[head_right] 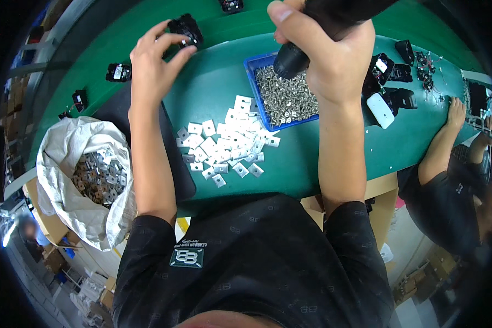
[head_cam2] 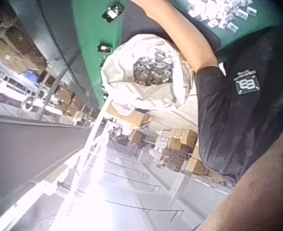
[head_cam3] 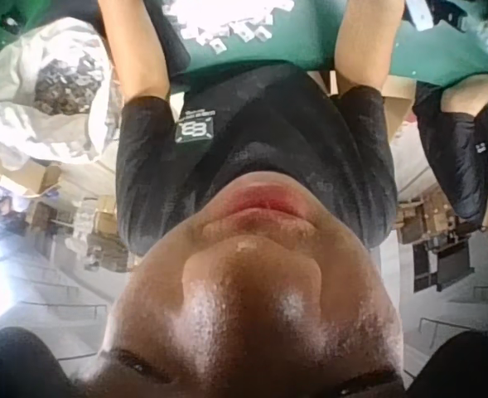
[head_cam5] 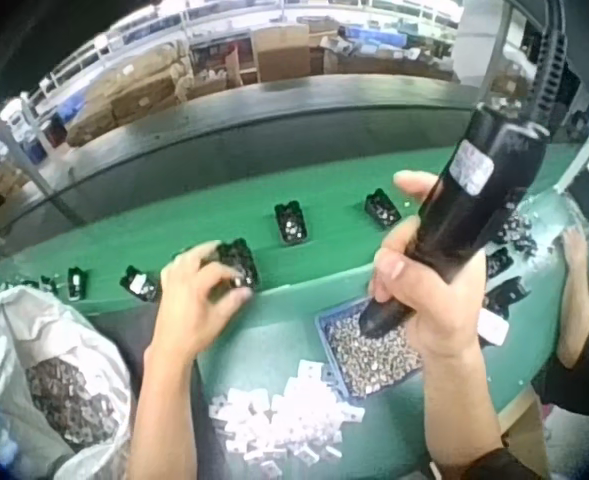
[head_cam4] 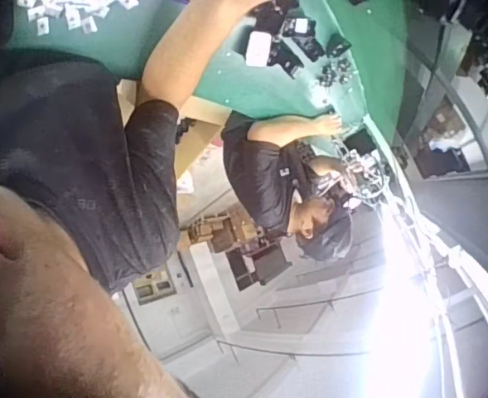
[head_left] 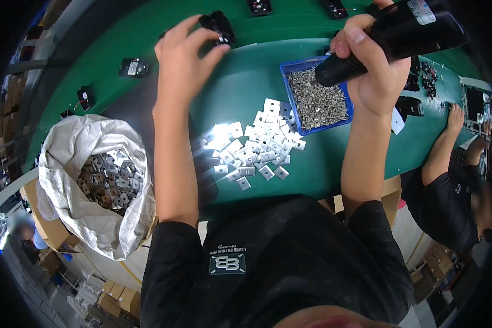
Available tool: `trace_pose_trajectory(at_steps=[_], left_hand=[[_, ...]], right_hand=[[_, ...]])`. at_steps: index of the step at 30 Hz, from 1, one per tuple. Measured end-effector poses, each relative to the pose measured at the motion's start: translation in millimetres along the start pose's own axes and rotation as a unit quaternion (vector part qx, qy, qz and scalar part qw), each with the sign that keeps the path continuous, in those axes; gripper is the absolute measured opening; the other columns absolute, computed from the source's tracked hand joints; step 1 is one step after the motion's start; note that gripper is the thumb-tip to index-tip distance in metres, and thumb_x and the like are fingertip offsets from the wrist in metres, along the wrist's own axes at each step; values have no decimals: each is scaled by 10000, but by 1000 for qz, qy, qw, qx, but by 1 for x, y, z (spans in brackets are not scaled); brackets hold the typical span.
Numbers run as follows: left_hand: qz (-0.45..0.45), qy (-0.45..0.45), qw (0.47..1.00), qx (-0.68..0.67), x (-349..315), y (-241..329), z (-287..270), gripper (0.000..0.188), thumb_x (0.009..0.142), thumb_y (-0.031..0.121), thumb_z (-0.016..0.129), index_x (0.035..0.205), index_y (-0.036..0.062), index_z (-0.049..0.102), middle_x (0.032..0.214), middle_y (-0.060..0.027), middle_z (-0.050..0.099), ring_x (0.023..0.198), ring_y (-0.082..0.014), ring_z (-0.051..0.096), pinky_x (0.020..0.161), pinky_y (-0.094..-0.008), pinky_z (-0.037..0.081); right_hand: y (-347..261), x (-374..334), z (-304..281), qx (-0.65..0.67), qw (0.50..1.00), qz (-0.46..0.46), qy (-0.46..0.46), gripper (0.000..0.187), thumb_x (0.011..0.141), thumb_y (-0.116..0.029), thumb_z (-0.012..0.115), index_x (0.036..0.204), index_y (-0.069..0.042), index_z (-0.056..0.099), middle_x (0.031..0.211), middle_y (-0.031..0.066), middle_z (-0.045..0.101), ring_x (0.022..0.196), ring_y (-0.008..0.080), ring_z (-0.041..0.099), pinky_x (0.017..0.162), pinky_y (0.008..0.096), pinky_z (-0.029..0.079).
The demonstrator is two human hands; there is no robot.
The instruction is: Manually assemble electronic device housings using an electric screwdriver.
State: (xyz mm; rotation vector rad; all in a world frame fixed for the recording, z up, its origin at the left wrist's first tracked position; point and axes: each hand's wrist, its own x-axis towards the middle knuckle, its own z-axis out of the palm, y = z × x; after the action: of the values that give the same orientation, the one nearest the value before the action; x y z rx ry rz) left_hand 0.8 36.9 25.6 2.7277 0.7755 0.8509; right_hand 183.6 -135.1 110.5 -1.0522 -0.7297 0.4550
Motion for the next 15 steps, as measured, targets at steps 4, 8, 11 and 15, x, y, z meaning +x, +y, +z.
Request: trace_pose_trajectory(at_steps=[4, 8, 11, 15], left_hand=[[-63, -64, 992, -87, -54, 39, -15, 288, 689, 225, 832, 940, 131, 727, 1282, -113, 597, 1182, -307, 543, 999, -447, 362], [-80, -105, 982, -136, -84, 54, -21, 412, 655, 171, 837, 1035, 106, 692, 1260, -103, 602, 1172, -313, 544, 996, -442, 375], [-193, -16, 961, -198, -89, 74, -40, 447, 690, 119, 801, 1108, 65, 655, 1200, -103, 615, 1116, -322, 563, 960, -433, 403], [-109, -207, 966, -111, -109, 60, -55, 306, 770, 85, 732, 1068, 50, 673, 1100, -112, 641, 1024, -308, 587, 907, -411, 432]], right_hand=[[5, 0, 0, -18, 1000, 6, 2, 628, 769, -20, 681, 1342, 40, 431, 721, 47, 592, 578, 130, 553, 567, 254, 463], [5, -2, 7, -25, 1000, 11, 5, 607, 780, -25, 669, 1340, 42, 443, 713, 42, 581, 572, 129, 546, 564, 257, 459], [11, -2, 2, -33, 999, -1, 0, 588, 777, 2, 662, 1326, 44, 456, 716, 43, 584, 579, 128, 550, 564, 259, 459], [21, 0, -1, -45, 998, 40, -6, 564, 778, 53, 654, 1310, 42, 466, 735, 47, 601, 594, 132, 562, 570, 258, 462]])
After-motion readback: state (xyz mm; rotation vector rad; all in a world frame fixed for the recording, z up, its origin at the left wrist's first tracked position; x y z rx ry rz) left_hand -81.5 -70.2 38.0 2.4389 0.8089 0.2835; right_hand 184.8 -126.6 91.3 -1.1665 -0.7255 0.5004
